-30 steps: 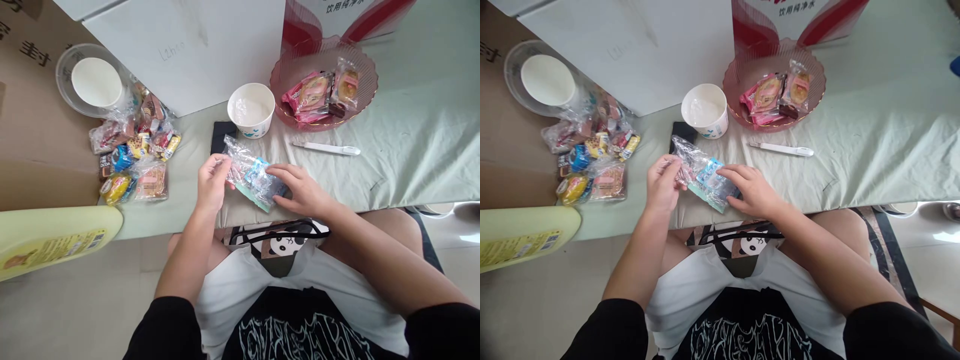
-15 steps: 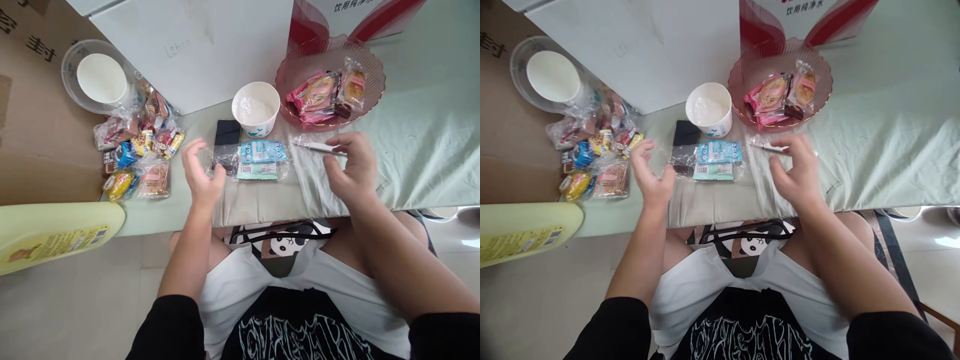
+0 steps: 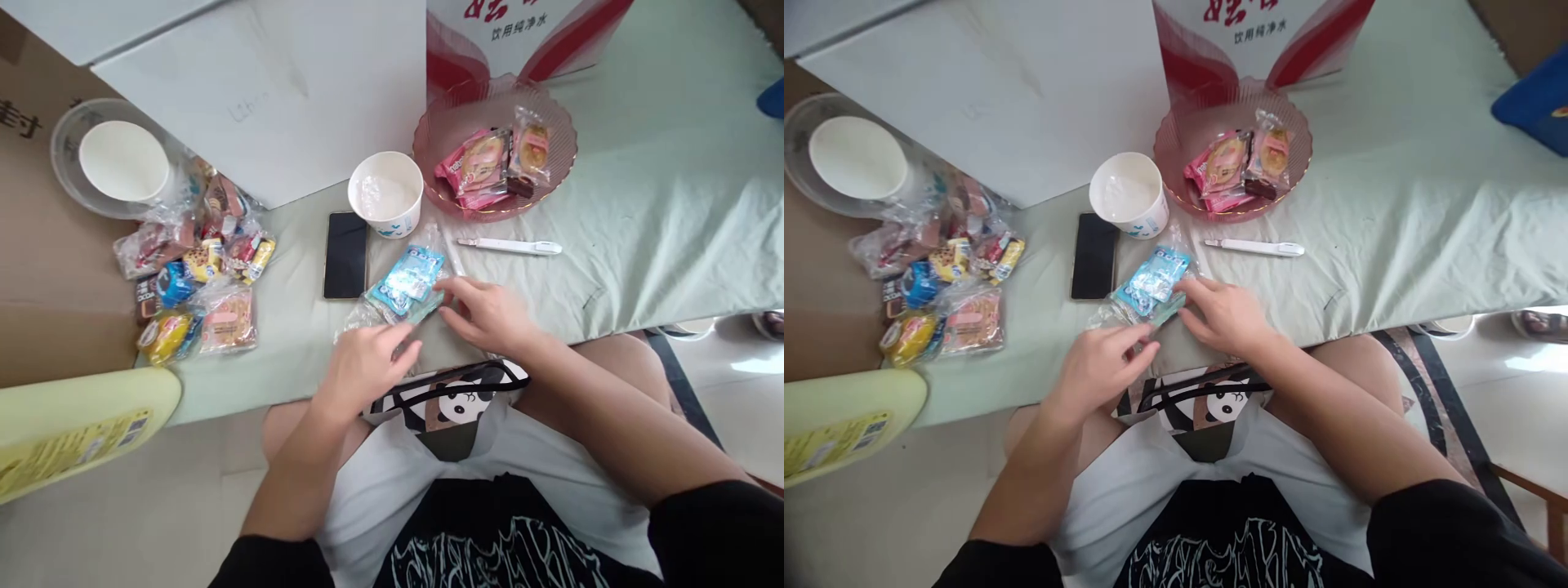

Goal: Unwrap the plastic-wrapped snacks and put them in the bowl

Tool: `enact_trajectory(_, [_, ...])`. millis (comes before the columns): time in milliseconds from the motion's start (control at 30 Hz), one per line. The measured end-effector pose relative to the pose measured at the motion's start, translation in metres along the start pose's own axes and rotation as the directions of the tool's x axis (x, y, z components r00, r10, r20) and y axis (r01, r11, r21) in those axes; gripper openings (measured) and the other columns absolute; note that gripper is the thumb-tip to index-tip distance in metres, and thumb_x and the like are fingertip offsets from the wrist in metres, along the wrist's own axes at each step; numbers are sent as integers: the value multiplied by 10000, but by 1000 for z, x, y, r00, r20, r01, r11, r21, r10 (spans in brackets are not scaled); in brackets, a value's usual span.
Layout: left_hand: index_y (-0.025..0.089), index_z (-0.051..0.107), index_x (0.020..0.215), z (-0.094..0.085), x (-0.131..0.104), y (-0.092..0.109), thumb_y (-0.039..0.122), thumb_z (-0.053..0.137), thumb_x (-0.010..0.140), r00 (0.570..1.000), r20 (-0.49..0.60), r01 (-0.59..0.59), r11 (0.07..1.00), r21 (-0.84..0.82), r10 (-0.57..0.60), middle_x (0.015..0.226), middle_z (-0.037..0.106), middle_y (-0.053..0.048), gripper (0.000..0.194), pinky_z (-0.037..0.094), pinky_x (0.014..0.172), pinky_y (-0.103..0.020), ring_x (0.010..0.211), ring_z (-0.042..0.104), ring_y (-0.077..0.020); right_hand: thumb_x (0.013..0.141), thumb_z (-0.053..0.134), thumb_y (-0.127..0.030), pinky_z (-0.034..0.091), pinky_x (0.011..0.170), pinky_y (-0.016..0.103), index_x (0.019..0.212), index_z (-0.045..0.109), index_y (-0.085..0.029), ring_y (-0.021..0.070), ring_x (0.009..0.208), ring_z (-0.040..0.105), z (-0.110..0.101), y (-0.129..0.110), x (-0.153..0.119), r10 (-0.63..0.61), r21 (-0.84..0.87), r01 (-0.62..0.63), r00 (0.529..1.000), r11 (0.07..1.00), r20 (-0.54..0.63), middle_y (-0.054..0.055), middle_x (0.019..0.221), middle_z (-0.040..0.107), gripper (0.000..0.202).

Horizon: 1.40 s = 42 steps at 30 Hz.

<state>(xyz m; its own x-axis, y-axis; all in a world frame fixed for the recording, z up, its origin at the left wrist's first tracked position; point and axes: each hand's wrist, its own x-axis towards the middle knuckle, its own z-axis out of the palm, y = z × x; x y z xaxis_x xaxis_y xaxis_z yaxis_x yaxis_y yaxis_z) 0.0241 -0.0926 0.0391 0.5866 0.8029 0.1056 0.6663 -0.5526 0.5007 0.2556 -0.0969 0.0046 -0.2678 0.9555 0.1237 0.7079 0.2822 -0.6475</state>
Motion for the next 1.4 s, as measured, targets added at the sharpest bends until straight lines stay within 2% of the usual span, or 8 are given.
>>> enact_trajectory(100, [238,731,802,0,3,0,299,593,948,995,102,11,967,-255,16,563,660,43,211,412,497,-257,462,552,-108,910,518,-253,451,693,343,1289,662,-204,213,793,605,-4,5,3,-70,-56,70,998,996,-5,90,984,678,408])
enact_trajectory(300, [212,719,1051,8,25,-33,347,738,833,970,-235,53,997,-58,-65,1104,763,-93,257,541,911,-413,1026,689,-268,837,495,-135,367,903,449,675,653,-220,284,1075,600,-21,14,3,-402,-68,420,896,905,188,50,952,743,242])
enact_trajectory(433, [217,704,976,14,24,-38,288,637,914,989,-125,78,996,-50,-84,1072,758,-80,115,534,894,-390,1011,690,-245,909,439,-222,353,747,388,719,630,-211,199,703,590,-29,13,0,-293,-76,335,898,939,329,31,706,676,269])
enact_trajectory(567, [216,625,812,18,22,-33,310,545,963,959,-181,162,946,-281,-218,792,698,-24,195,517,729,-308,758,655,-171,951,521,-479,390,837,452,964,688,-218,266,820,620,-16,0,-5,-177,-309,207,977,928,122,81,843,710,310])
enact_trajectory(833, [236,510,809,8,29,-25,565,578,900,884,110,286,339,-896,-455,1151,737,-104,348,618,817,-442,1089,719,-276,765,764,-440,312,1185,646,1575,305,-191,462,1501,330,20,-7,-17,-155,-229,168,985,959,74,232,1640,337,964])
enact_trajectory(1033, [221,335,617,-6,29,-21,555,433,907,932,90,214,332,-919,-351,996,712,-122,453,622,852,-545,1141,693,-316,835,574,-348,448,1135,582,1601,217,-198,379,1427,486,11,3,-12,-256,268,231,965,935,60,196,1591,445,858])
enact_trajectory(1233, [225,392,605,4,29,-22,692,260,926,941,41,223,523,-822,-337,820,604,-115,582,584,734,-493,895,661,-257,872,614,-422,588,989,491,1439,456,-248,276,1159,692,31,-6,-3,156,776,-134,987,616,47,125,1335,678,614])
enact_trajectory(1400, [245,433,684,-14,21,-43,795,270,887,820,-200,129,514,-848,-536,755,504,-87,608,537,699,-463,817,583,-239,833,677,-442,571,1017,542,1192,611,-255,290,1115,718,25,1,1,390,885,-185,921,428,5,84,1214,738,410])
